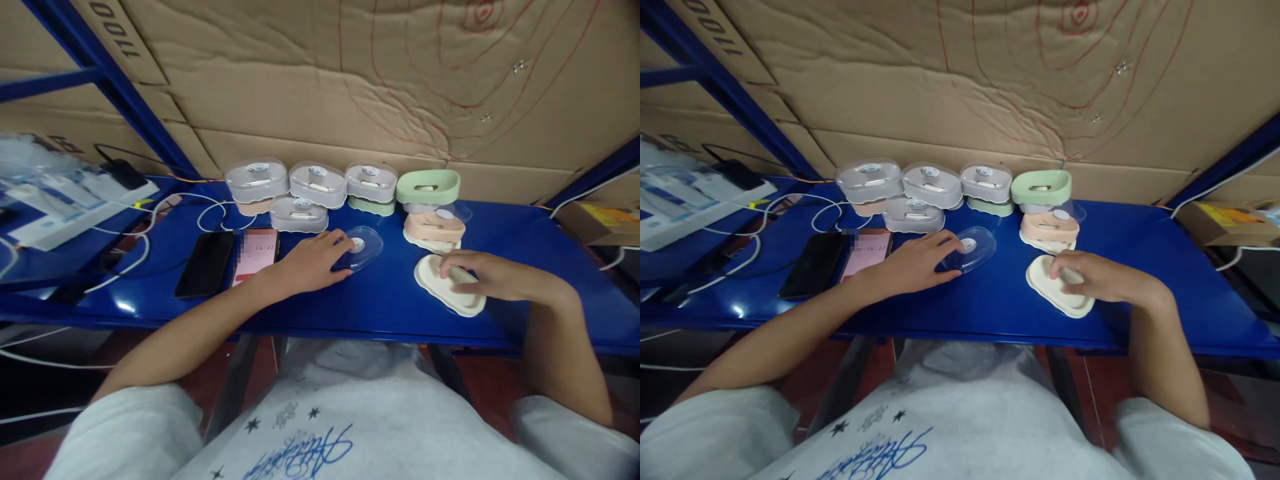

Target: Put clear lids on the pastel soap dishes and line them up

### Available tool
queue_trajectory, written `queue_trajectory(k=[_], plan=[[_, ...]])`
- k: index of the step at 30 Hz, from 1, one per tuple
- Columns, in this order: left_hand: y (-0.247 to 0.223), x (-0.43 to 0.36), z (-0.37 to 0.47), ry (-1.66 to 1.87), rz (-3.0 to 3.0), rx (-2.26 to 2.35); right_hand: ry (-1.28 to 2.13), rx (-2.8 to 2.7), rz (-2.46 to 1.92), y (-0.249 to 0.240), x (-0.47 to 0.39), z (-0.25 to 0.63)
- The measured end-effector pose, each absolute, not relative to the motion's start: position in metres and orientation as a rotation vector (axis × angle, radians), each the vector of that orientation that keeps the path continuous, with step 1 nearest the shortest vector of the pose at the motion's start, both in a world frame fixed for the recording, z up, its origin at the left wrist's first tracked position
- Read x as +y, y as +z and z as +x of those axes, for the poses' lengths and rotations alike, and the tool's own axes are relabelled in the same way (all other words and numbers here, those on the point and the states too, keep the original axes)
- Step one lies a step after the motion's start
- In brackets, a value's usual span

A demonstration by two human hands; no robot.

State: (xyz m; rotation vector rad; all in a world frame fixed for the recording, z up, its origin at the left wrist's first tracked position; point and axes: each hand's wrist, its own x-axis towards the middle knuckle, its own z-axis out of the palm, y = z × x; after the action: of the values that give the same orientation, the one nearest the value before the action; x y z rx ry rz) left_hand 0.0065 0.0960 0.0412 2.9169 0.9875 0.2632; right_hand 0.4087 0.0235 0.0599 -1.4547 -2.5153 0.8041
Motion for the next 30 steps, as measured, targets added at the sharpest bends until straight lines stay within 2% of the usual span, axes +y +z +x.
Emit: queue_trajectory(k=[3,7,13,18,22,24,27,30], plan=[[0.041,0.093,0.008,0.232,2.966,0.96,0.812,-2.395,-1.588,0.061,0.007,0.43],[0.039,0.093,0.01,0.241,2.965,0.956,0.735,-2.086,-2.003,0.06,-0.003,0.479],[0.039,0.093,0.012,0.221,2.955,0.954,0.343,-1.926,-2.305,0.057,0.048,0.521],[0.041,0.09,0.014,0.229,2.933,0.929,0.124,-2.013,-2.084,0.048,0.088,0.502],[0.037,0.091,0.014,0.267,2.885,0.836,-0.201,-1.917,-1.978,0.063,0.061,0.458],[0.032,0.092,0.013,0.304,2.865,0.774,-0.327,-2.066,-1.741,0.069,0.04,0.414],[0.025,0.097,0.011,0.386,2.866,0.65,-0.205,-2.513,-1.223,0.061,0.024,0.339],[0.024,0.1,0.009,0.437,2.907,0.545,-0.046,-2.698,-1.13,0.034,0.032,0.293]])
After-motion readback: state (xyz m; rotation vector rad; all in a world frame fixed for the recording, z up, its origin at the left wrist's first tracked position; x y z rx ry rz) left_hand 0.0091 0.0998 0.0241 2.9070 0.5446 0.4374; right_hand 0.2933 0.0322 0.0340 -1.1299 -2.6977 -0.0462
